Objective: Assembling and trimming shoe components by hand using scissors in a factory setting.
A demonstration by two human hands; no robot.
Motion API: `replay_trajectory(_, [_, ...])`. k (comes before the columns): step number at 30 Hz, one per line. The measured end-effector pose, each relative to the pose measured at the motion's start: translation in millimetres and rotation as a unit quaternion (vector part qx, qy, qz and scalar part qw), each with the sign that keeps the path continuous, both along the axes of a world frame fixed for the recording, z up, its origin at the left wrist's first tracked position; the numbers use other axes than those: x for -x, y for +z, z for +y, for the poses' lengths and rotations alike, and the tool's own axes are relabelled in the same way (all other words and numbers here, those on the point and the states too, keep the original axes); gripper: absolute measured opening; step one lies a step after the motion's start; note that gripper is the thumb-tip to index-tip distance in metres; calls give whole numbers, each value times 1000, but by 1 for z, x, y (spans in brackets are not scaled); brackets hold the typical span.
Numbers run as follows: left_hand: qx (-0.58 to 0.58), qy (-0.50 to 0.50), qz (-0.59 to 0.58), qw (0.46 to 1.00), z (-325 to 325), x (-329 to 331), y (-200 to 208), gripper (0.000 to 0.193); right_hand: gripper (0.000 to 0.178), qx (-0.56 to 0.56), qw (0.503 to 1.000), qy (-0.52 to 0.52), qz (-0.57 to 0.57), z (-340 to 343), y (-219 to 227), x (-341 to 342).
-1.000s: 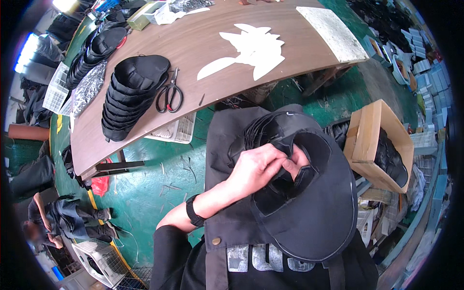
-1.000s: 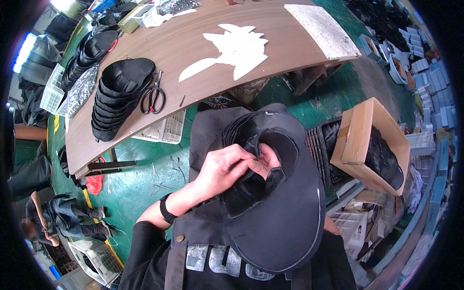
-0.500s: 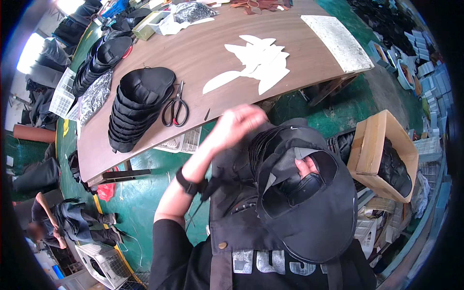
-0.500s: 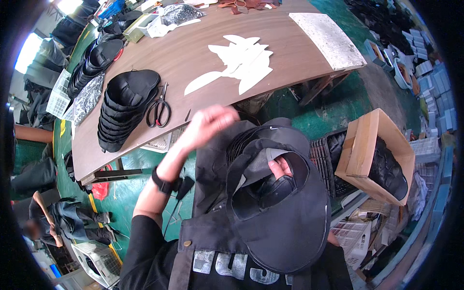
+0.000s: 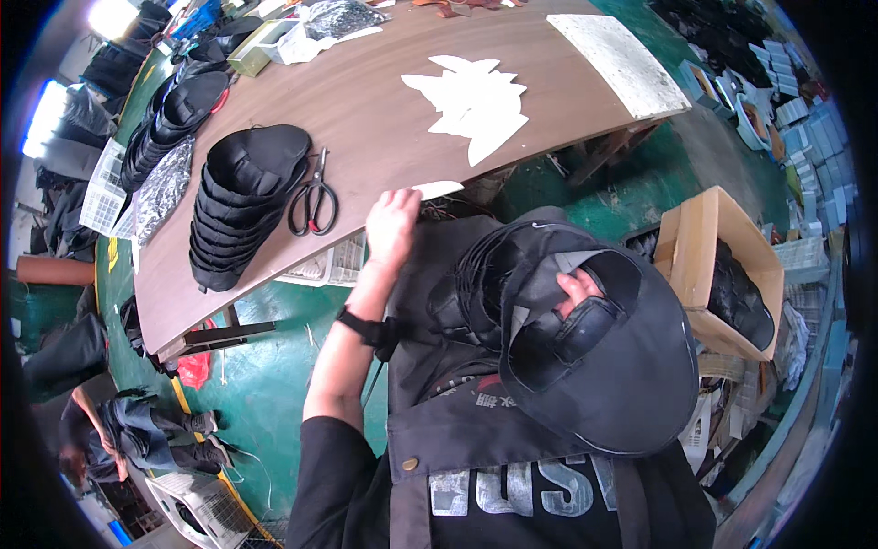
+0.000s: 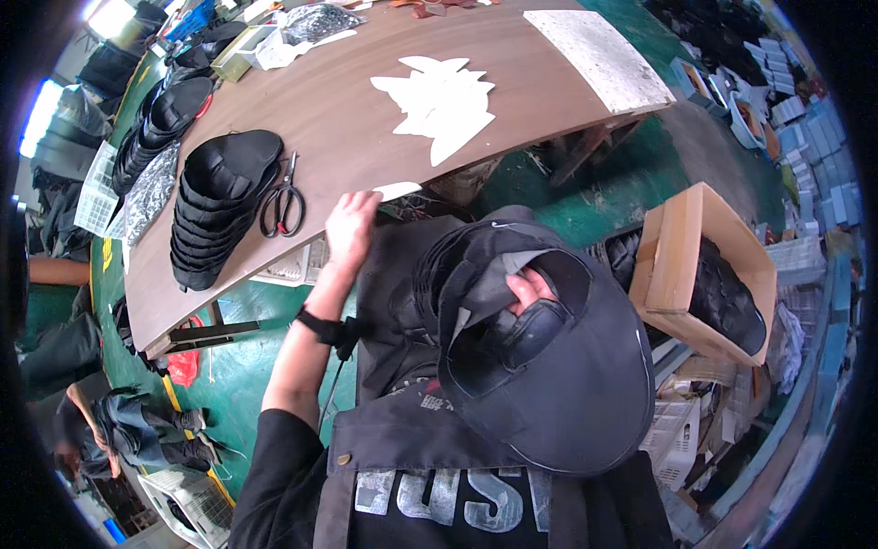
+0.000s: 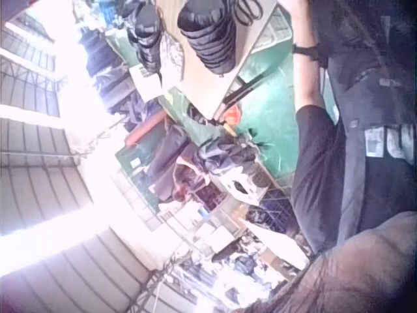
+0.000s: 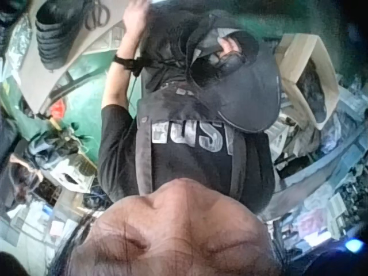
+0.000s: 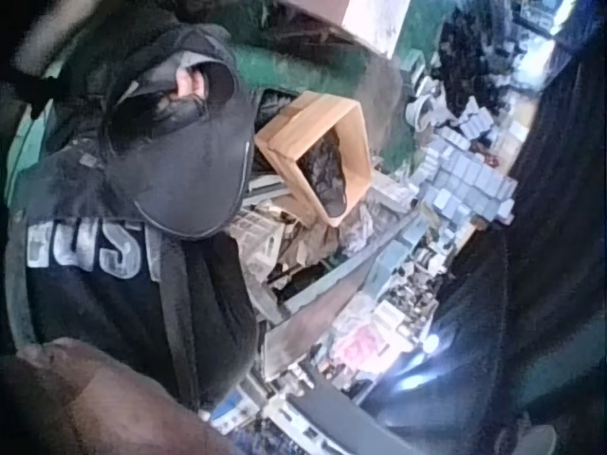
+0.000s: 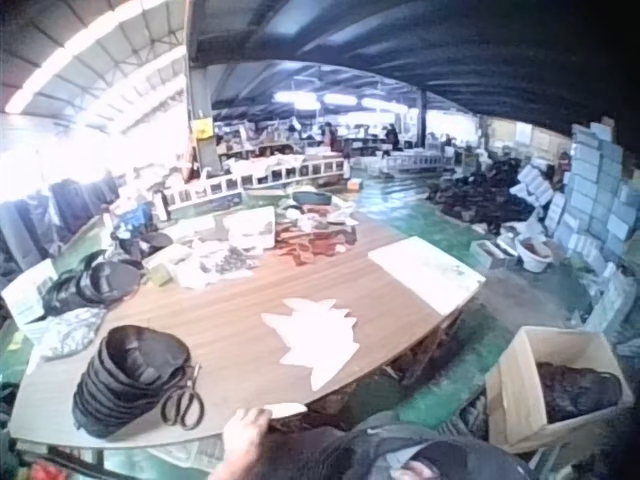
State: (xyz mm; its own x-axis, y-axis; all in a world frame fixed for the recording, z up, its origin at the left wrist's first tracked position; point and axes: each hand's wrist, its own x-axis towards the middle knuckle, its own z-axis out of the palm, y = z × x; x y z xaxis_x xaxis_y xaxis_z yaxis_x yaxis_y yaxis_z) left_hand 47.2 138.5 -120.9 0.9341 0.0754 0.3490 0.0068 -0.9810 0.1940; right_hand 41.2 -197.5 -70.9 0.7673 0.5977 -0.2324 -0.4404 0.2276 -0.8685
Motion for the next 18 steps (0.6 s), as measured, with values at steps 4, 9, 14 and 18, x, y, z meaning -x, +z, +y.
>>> replay_trajectory(4, [416, 121, -45, 900, -5, 16, 29, 9, 36, 1, 1000, 18, -2, 1, 4, 0])
replay_trajectory(9, [591, -83, 114, 794, -64, 67, 132, 19, 35, -6, 999, 40, 9, 4, -2, 4])
replay_trajectory(14, [571, -111, 242, 777, -107, 79, 152, 18, 34, -4, 998, 67, 12, 6, -4, 8])
replay_trajectory(18, [289, -128, 150, 937, -103, 74, 139, 19, 34, 4, 998, 68, 10, 5, -2, 11])
